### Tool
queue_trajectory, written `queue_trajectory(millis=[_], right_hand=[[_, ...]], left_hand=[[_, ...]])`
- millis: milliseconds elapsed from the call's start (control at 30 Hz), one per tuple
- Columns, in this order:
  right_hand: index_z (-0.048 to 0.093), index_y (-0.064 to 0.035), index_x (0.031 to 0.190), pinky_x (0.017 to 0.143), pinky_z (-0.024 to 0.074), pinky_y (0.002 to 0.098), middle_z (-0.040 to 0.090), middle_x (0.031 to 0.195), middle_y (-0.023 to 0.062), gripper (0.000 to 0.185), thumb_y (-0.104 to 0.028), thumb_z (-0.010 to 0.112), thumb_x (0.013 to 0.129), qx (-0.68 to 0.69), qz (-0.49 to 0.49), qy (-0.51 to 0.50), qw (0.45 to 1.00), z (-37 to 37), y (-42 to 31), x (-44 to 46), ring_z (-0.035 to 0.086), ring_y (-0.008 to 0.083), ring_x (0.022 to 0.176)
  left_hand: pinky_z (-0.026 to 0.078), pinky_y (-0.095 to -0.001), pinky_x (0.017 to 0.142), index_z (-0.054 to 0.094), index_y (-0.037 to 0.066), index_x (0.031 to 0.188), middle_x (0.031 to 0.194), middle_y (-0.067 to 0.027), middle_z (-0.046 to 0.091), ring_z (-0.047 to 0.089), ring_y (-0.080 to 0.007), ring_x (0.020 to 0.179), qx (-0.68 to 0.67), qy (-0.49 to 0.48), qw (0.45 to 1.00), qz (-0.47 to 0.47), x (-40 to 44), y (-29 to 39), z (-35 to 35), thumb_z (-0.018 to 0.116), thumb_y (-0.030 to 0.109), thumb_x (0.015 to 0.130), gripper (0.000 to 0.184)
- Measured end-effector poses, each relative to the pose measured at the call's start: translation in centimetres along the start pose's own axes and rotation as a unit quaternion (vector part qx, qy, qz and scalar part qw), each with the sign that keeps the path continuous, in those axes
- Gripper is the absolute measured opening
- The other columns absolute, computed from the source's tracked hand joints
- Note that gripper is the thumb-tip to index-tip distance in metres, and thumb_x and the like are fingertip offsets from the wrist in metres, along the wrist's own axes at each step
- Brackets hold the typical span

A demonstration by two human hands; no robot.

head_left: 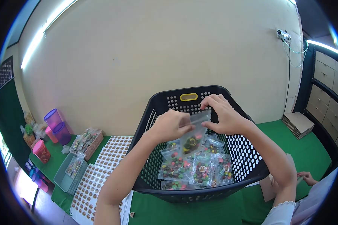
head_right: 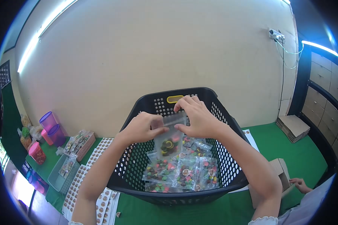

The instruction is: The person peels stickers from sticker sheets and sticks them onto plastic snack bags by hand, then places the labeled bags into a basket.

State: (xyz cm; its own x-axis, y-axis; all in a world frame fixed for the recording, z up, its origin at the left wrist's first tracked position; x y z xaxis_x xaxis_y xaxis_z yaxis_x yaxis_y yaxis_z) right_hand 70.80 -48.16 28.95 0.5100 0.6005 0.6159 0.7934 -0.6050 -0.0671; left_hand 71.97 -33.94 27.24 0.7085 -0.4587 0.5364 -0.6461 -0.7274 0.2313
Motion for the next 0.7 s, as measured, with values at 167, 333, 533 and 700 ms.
queue_trajectory(millis=[167, 333, 533, 700], right_hand=[[0.055, -0.0038, 0.092, 0.077, 0.0391, 0.0335, 0.057, 0.087, 0.0125, 0.027, -0.014, 0.061, 0.068, 0.128, -0.027, -0.083, 0.988, 1.6, -0.8, 0.1, 0.053, 0.0256, 0.085], [0.060, -0.0022, 0.071, 0.059, 0.0437, 0.0355, 0.059, 0.064, 0.0138, 0.022, -0.024, 0.056, 0.075, 0.068, 0.045, -0.192, 0.978, 2.4, -0.2, 0.2, 0.057, 0.0282, 0.061], [0.053, 0.0024, 0.057, 0.047, 0.0374, 0.0350, 0.049, 0.050, 0.0166, 0.037, -0.028, 0.055, 0.077, 0.019, 0.060, -0.131, 0.989, 2.2, 0.6, 0.2, 0.048, 0.0274, 0.046], [0.056, 0.0035, 0.071, 0.049, 0.0382, 0.0298, 0.053, 0.055, 0.0119, 0.032, -0.024, 0.047, 0.083, 0.145, 0.127, -0.032, 0.981, 1.3, 2.9, 0.0, 0.047, 0.0163, 0.048]], left_hand=[[0.039, -0.0350, 0.049, 0.052, 0.001, 0.061, 0.052, -0.0125, 0.050, 0.050, -0.0254, 0.049, -0.036, -0.105, 0.987, 0.114, -0.4, 1.5, 0.6, 0.057, 0.033, 0.076, 0.035], [0.034, -0.0295, 0.042, 0.052, -0.002, 0.055, 0.044, -0.0110, 0.043, 0.039, -0.0158, 0.039, -0.086, -0.138, 0.984, 0.073, -0.5, 1.5, 0.6, 0.056, 0.028, 0.078, 0.038], [0.041, -0.0334, 0.049, 0.055, 0.000, 0.055, 0.047, -0.0136, 0.047, 0.052, -0.0262, 0.048, -0.024, -0.111, 0.994, -0.002, -0.2, 0.4, 0.4, 0.052, 0.042, 0.077, 0.048], [0.047, -0.0326, 0.065, 0.038, -0.008, 0.107, 0.107, -0.0206, 0.046, 0.058, -0.0223, 0.073, -0.159, -0.017, 0.987, -0.036, 0.2, -2.0, 1.6, 0.065, 0.029, 0.072, 0.058]])
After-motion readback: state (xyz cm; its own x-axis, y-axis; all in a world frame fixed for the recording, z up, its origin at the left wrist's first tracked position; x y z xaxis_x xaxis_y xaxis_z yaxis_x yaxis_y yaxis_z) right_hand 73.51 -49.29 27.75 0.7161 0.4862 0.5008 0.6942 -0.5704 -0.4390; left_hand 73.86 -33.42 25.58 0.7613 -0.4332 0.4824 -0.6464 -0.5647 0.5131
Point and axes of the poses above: each hand's wrist, its own x-axis towards the middle knuckle, its own z-axis out of the palm, y = z × x, the point moved 6 cm from there along x, towards the middle knuckle
